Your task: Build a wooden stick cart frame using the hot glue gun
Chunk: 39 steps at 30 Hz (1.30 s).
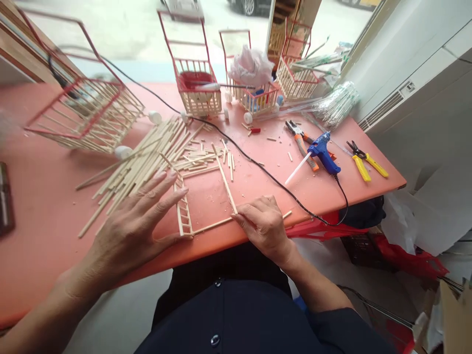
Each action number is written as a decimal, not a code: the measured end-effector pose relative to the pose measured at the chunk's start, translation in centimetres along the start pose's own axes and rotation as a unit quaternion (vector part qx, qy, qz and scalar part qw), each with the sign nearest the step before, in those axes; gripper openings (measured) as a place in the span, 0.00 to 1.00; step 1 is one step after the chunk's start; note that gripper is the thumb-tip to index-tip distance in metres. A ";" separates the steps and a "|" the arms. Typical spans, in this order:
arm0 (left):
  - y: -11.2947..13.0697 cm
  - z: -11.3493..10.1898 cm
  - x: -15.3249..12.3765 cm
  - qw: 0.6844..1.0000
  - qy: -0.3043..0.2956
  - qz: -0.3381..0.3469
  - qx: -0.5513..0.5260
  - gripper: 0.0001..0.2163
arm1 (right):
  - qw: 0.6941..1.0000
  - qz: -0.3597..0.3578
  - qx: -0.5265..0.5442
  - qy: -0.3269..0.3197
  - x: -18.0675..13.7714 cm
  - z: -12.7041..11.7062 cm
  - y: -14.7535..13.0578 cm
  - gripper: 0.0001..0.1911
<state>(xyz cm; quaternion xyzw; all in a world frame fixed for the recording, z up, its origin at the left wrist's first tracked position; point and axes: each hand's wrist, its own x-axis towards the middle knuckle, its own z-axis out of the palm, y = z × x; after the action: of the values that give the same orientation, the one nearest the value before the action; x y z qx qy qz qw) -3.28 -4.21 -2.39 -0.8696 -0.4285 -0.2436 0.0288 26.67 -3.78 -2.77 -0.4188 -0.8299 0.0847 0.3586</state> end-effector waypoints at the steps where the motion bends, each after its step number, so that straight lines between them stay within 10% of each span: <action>1: 0.0 0.1 0.0 1.000 0.008 0.009 0.002 0.37 | 1.000 -0.003 0.002 0.002 0.0 0.0 0.0 0.08; 39: -0.7 1.0 -0.2 0.999 0.026 0.043 0.016 0.33 | 0.999 0.006 0.025 0.031 -0.1 0.2 -0.1 0.09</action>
<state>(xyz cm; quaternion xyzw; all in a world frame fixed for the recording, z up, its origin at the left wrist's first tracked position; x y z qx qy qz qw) -3.52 -3.68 -3.50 -0.8801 -0.3934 -0.2578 0.0648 26.55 -3.88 -2.97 -0.4168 -0.8137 0.0949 0.3940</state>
